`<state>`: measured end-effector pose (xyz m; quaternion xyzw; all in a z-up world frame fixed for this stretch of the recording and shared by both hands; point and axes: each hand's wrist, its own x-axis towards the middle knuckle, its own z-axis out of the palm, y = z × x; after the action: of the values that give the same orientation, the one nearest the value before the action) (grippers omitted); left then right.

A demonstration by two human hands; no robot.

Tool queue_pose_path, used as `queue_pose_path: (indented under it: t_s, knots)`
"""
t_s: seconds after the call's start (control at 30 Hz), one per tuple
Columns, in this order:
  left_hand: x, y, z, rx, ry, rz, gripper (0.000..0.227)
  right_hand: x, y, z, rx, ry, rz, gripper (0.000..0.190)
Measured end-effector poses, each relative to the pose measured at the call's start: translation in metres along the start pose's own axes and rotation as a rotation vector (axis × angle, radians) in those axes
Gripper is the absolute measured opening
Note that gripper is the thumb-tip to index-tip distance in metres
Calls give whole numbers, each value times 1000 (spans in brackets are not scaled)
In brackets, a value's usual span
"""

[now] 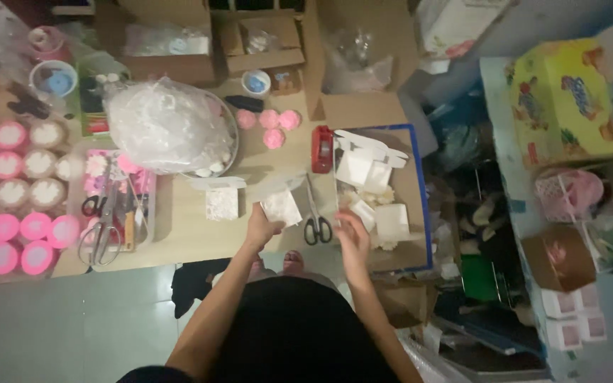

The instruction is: The person assembles small white boxes, places a pink item inside a box with tissue paper or shredded material, and closes the box, repeating the process with another item.

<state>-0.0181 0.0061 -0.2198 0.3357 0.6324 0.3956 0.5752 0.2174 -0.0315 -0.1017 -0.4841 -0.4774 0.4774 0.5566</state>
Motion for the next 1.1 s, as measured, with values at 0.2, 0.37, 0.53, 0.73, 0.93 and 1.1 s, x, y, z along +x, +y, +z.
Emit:
queue_pose_path:
  t_s: [0.2, 0.37, 0.53, 0.73, 0.93, 1.1]
  knots:
    - [85, -104, 2, 574, 135, 58, 90, -33, 60, -30, -80, -81, 51, 27]
    - [41, -40, 7, 395, 304, 185, 116, 19, 6, 53, -223, -170, 32, 22]
    - [6, -61, 17, 445, 473, 379, 87, 102, -81, 215, -323, -305, -209, 24]
    - [-64, 9, -27, 127, 215, 304, 33, 184, -49, 390, -629, -773, -829, 26]
    - [-56, 92, -128, -20, 556, 328, 16, 231, 23, 419, -1740, -944, -819, 30]
    - [-1, 171, -201, 111, 675, 742, 40, 262, -5, 401, -1600, -1212, -383, 24]
